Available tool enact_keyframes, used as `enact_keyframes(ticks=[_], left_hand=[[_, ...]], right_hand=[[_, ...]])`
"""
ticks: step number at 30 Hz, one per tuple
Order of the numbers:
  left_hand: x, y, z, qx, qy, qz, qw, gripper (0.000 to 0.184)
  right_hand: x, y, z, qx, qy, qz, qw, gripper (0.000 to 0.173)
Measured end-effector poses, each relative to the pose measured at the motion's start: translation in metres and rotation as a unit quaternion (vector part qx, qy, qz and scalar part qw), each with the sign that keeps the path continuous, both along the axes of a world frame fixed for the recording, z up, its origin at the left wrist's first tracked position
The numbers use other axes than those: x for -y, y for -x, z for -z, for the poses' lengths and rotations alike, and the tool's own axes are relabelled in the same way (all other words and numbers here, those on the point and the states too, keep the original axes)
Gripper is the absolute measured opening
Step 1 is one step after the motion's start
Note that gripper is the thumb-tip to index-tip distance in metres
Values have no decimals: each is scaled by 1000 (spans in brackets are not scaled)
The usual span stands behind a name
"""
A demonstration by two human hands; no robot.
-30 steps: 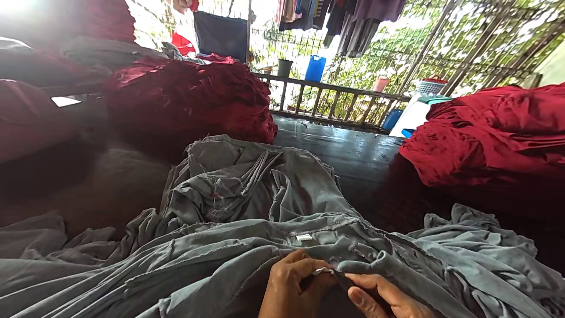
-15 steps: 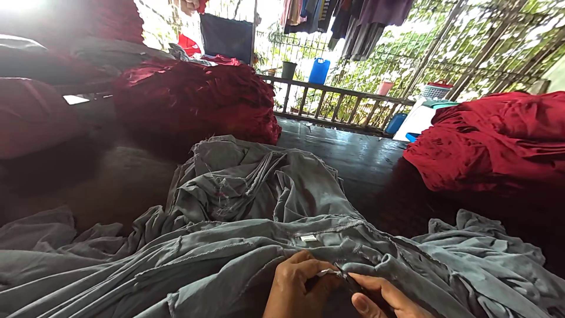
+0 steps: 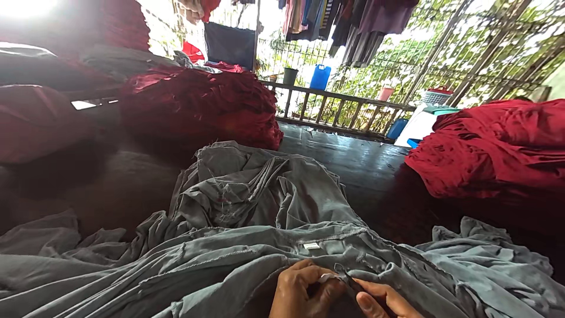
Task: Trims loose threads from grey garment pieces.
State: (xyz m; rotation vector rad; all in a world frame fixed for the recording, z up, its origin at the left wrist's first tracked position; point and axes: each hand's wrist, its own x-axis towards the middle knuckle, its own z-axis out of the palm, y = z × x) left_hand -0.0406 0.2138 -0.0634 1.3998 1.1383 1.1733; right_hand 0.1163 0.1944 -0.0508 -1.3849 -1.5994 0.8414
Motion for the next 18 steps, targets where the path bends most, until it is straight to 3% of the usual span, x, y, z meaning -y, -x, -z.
enact_keyframes(ticks=[4, 11, 15, 18], left_hand=[[0, 1, -1, 1, 7, 4, 1000, 15], [0, 1, -1, -2, 2, 10, 1000, 15], [4, 2, -2, -56, -87, 34, 994, 16], [14, -1, -6, -94, -154, 53, 982, 18]], right_hand=[[2, -5, -2, -47, 32, -29, 998, 27], [6, -2, 0, 11, 6, -5, 1000, 31], [0, -5, -2, -67, 2, 74, 995, 29], [-1, -18, -8, -59, 29, 35, 997, 42]])
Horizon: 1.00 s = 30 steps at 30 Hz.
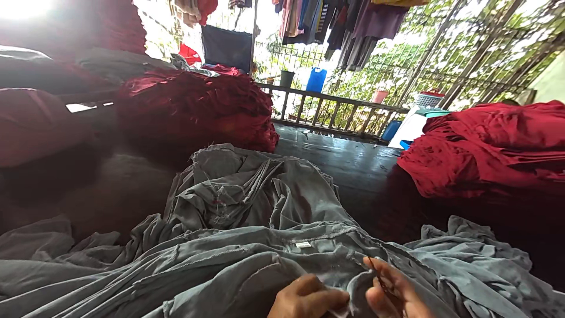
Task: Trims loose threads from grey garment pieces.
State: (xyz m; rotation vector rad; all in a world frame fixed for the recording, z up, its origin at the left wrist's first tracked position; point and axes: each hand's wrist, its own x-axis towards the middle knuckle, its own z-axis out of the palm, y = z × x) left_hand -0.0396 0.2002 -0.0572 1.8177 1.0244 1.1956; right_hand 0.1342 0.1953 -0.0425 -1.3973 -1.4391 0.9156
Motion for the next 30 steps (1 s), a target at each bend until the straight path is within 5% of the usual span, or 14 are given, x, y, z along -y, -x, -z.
enact_keyframes(ticks=[5, 10, 14, 18, 24, 30], left_hand=[[11, 1, -6, -34, 11, -3, 999, 24], [5, 17, -18, -75, -12, -71, 995, 22], [-2, 31, -31, -63, -11, -79, 995, 22], [-5, 41, -40, -21, 29, -34, 999, 25], [-7, 49, -40, 144, 171, 36, 974, 35], [-7, 50, -39, 149, 147, 28, 977, 36]], right_hand=[[-9, -20, 13, 188, 7, -13, 982, 29], [-11, -17, 7, 132, 9, -9, 991, 29], [-7, -4, -10, 54, -84, -45, 994, 31], [-11, 14, -36, 102, -117, -107, 982, 30], [-9, 19, -50, 123, -23, -200, 972, 39], [-6, 10, -67, 211, 8, -246, 946, 27]])
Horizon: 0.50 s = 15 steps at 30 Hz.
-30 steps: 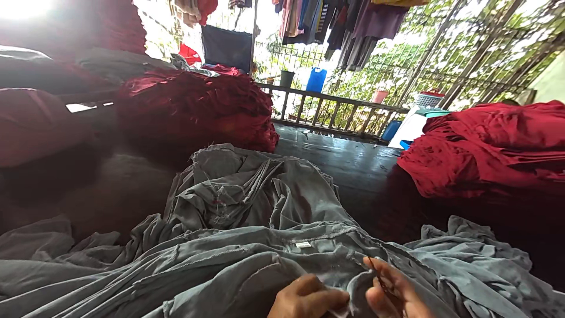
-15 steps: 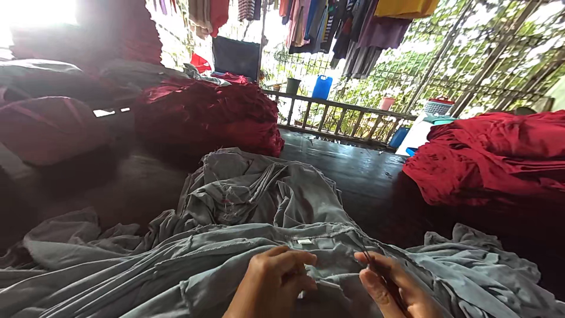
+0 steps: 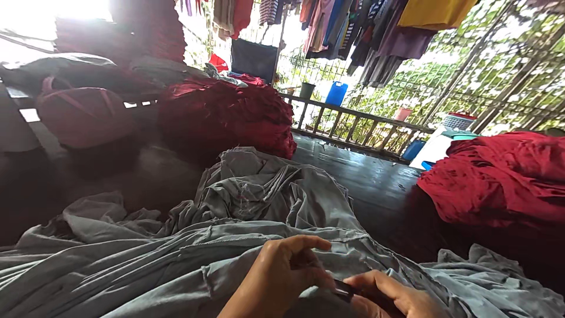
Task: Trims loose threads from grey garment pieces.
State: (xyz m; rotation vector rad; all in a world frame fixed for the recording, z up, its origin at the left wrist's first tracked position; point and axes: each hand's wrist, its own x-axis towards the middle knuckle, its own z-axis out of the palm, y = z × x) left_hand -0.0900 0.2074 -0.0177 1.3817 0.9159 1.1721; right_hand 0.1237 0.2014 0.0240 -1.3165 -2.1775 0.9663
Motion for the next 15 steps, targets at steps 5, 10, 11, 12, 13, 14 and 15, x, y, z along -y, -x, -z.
enact_keyframes(ticks=[5, 10, 11, 12, 13, 14, 15], left_hand=[[-3, -1, -5, -24, -12, -9, 1000, 34], [-10, 0, -9, -40, -10, 1, 999, 30], [-11, 1, -10, -40, -4, 4, 999, 28], [-12, 2, -11, -40, 3, 6, 999, 27], [-13, 2, -12, -37, 8, 9, 999, 25], [-14, 2, -13, -34, 13, 14, 999, 24], [-15, 2, -13, -31, 16, 19, 999, 23]], right_hand=[[-4, 0, -10, 75, -44, -25, 996, 30], [-9, 3, -20, 128, -83, -52, 987, 30], [-9, 4, -23, 138, -84, -56, 985, 30], [-10, 5, -26, 149, -88, -61, 983, 29], [-10, 7, -30, 163, -90, -67, 980, 30], [-11, 9, -33, 176, -91, -71, 977, 30], [-12, 10, -35, 186, -92, -76, 975, 31]])
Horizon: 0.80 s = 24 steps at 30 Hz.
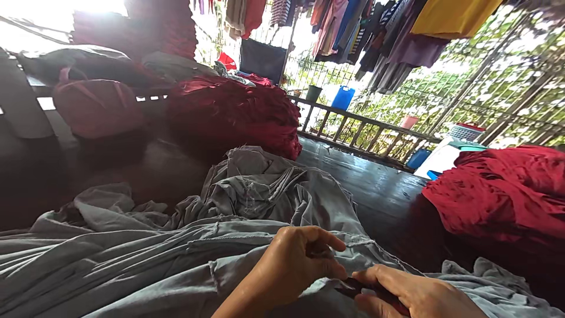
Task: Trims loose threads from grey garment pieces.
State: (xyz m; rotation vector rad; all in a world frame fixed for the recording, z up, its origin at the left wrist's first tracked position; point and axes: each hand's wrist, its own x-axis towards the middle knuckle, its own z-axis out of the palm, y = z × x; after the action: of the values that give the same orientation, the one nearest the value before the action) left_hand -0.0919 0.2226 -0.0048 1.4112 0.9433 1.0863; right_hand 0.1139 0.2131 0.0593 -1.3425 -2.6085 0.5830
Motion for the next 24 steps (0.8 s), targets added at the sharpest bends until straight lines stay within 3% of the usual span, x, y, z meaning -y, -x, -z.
enact_keyframes(ticks=[4, 6, 8, 14, 24], left_hand=[[-2, 1, 0, -22, -24, 13, 999, 16], [-1, 4, 1, -66, -54, 9, 996, 14], [1, 9, 2, -110, -51, 10, 993, 14], [5, 12, 24, -163, -12, 33, 986, 19], [17, -2, 32, -164, -94, -29, 982, 18]], right_hand=[[-9, -2, -4, 5, 49, 1, 999, 37], [-12, -8, 0, -14, 92, 20, 995, 55], [-10, -11, 16, -70, 99, 73, 990, 61], [10, 1, 98, -312, 79, 214, 922, 28], [19, 3, 113, -363, 33, 179, 914, 22]])
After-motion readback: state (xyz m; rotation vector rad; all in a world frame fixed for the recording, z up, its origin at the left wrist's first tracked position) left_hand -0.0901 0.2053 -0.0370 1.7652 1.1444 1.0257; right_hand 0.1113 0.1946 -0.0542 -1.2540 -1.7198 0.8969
